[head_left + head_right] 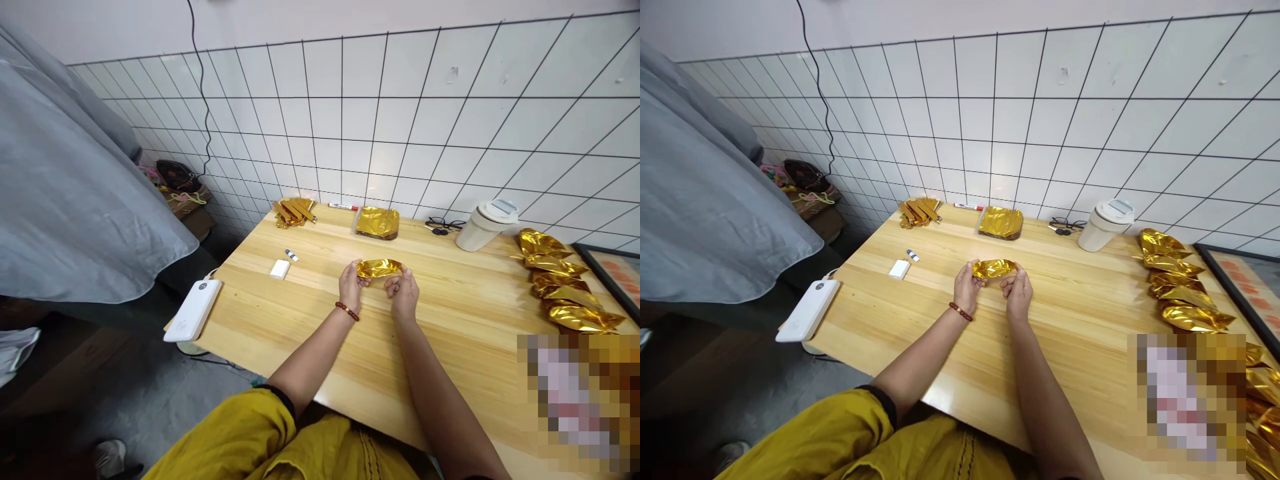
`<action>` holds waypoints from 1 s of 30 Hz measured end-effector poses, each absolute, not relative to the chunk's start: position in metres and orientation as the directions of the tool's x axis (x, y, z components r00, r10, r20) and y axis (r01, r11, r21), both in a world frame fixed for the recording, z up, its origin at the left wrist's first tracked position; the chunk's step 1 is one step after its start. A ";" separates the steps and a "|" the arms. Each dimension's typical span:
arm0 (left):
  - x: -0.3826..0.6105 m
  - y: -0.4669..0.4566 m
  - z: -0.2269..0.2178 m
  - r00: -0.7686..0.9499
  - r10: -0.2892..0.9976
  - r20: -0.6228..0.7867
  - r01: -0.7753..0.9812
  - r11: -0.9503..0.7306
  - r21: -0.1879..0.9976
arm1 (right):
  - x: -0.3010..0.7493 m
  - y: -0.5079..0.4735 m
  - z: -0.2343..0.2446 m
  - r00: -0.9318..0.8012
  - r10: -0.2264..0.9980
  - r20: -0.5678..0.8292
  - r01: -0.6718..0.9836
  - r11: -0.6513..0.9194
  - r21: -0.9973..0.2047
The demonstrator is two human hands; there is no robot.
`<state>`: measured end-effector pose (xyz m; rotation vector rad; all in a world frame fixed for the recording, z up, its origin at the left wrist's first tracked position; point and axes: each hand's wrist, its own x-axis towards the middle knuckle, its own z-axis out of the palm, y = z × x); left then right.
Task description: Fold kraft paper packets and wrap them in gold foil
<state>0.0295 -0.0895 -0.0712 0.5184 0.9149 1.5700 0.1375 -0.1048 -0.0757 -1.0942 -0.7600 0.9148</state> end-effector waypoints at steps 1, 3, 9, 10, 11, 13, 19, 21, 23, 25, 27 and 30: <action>0.029 -0.090 -0.071 -0.214 0.964 -0.161 -0.623 -0.008 0.782 | 0.137 -0.105 -0.076 0.436 0.897 0.072 -0.231 0.188 -0.955; 0.029 -0.090 -0.070 -0.208 0.966 -0.156 -0.629 -0.010 0.777 | 0.137 -0.104 -0.075 0.429 0.900 0.081 -0.222 0.191 -0.956; 0.028 -0.091 -0.066 -0.192 0.971 -0.145 -0.634 -0.010 0.774 | 0.136 -0.101 -0.075 0.402 0.913 0.070 -0.219 0.170 -0.961; 0.028 -0.091 -0.066 -0.192 0.970 -0.146 -0.637 -0.010 0.771 | 0.136 -0.101 -0.076 0.407 0.912 0.057 -0.229 0.162 -0.960; 0.028 -0.090 -0.066 -0.198 0.969 -0.148 -0.642 -0.014 0.767 | 0.135 -0.102 -0.076 0.413 0.910 0.044 -0.241 0.155 -0.958; 0.027 -0.089 -0.067 -0.219 0.964 -0.152 -0.647 -0.027 0.762 | 0.135 -0.104 -0.074 0.431 0.902 0.025 -0.259 0.151 -0.954; 0.028 -0.080 -0.073 -0.214 0.971 -0.107 -0.564 -0.033 0.825 | 0.173 -0.104 -0.040 0.551 0.831 0.078 -0.193 0.218 -0.957; 0.029 -0.079 -0.075 -0.219 0.971 -0.093 -0.538 -0.041 0.842 | 0.215 -0.103 -0.025 0.580 0.806 0.114 -0.141 0.237 -0.961; 0.030 -0.079 -0.076 -0.224 0.971 -0.083 -0.516 -0.046 0.855 | 0.269 -0.102 -0.012 0.635 0.750 0.182 -0.021 0.252 -0.968; 0.031 -0.080 -0.075 -0.227 0.971 -0.076 -0.495 -0.048 0.868 | 0.329 -0.100 -0.004 0.707 0.668 0.233 0.134 0.198 -0.971; 0.032 -0.081 -0.074 -0.224 0.972 -0.067 -0.471 -0.048 0.881 | 0.384 -0.096 0.003 0.802 0.561 0.204 0.195 0.077 -0.978; 0.034 -0.081 -0.072 -0.222 0.974 -0.049 -0.432 -0.053 0.900 | 0.445 -0.088 0.013 0.871 0.459 0.176 0.204 -0.010 -0.979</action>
